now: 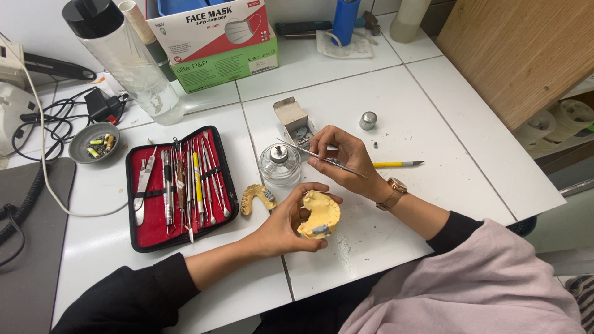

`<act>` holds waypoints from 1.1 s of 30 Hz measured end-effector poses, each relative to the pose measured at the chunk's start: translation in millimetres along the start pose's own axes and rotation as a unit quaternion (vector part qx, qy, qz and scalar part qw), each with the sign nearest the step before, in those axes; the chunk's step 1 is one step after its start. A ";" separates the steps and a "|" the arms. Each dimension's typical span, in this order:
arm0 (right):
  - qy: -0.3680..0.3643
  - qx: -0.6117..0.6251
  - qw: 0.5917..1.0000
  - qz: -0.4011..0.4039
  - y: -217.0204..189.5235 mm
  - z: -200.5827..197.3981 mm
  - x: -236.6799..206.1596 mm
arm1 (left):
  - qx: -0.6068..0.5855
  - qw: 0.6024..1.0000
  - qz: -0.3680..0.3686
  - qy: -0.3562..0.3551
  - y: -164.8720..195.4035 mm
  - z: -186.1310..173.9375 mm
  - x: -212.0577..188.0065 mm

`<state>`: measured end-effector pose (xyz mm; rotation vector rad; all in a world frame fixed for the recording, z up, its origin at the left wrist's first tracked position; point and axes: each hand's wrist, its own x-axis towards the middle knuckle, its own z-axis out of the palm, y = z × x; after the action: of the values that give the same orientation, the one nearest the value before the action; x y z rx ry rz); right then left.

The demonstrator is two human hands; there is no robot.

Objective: The person holds a yellow dental stone model with a wax denture setup in one hand and uses a long metal wax carving instrument with the other hand to sculpt and refine the wax around the teeth, occasionally repositioning the model and dipping or wiping the tool tip before continuing to carve.

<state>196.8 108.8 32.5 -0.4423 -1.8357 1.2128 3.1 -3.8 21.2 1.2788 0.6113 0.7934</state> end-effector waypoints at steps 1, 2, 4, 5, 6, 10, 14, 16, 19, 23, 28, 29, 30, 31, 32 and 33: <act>-0.003 -0.003 1.000 -0.003 0.4 0.3 -0.5 | -0.002 1.000 0.005 -0.001 -0.1 0.6 -0.5; -0.006 -0.006 1.000 -0.008 0.7 0.4 -0.6 | -0.003 1.000 0.010 -0.001 -0.1 0.8 -0.6; 0.000 0.005 1.000 0.003 0.2 1.1 0.1 | 0.007 1.000 0.017 0.000 0.7 0.7 -0.3; 0.003 0.011 1.000 0.010 -0.7 2.1 -0.1 | 0.017 1.000 0.017 0.002 0.9 1.4 -0.9; 0.009 0.008 1.000 0.021 -1.9 3.3 -0.3 | 0.026 1.000 0.017 0.004 0.7 2.5 -1.8; 0.030 0.029 0.996 0.078 -9.9 7.1 4.0 | 0.036 0.999 0.019 -0.002 0.4 4.6 -3.9; 0.040 0.045 0.995 0.074 -27.7 -5.2 6.6 | 0.046 0.998 0.046 -0.003 -1.3 5.3 -2.7; 0.068 0.098 0.992 0.038 -44.0 -20.8 -9.1 | 0.049 0.998 0.045 0.003 -2.3 7.1 -4.1; 0.042 0.083 0.996 -0.014 -76.1 -51.5 -52.0 | 0.059 0.998 0.035 0.008 -0.1 7.4 -2.9; 0.113 -0.105 0.988 0.009 -84.1 -50.4 -113.7 | 0.057 0.998 0.026 0.015 2.3 9.4 -3.0; 0.217 -0.324 0.915 0.102 -66.3 -31.6 -156.2 | 0.046 0.999 0.012 0.025 3.7 9.5 -3.8; 0.232 -0.359 0.898 0.109 -62.9 -28.5 -160.1 | 0.044 0.999 0.011 0.025 3.9 9.5 -3.9; 0.248 -0.391 0.879 0.115 -59.9 -26.3 -162.5 | 0.043 0.999 0.010 0.026 4.4 9.2 -3.8; 0.256 -0.404 0.871 0.109 -58.6 -26.3 -164.0 | 0.045 0.999 0.005 0.027 4.9 9.5 -3.9; 0.264 -0.417 0.864 0.103 -58.5 -27.1 -165.0 | 0.047 0.999 0.001 0.027 5.0 9.7 -4.4; 0.272 -0.429 0.856 0.097 -58.2 -27.9 -164.8 | 0.048 0.998 -0.003 0.028 5.5 9.2 -3.9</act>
<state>321.2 -15.1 10.5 -1.3412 -1.7434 0.2320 7.1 -11.9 28.3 1.3459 0.7058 0.8053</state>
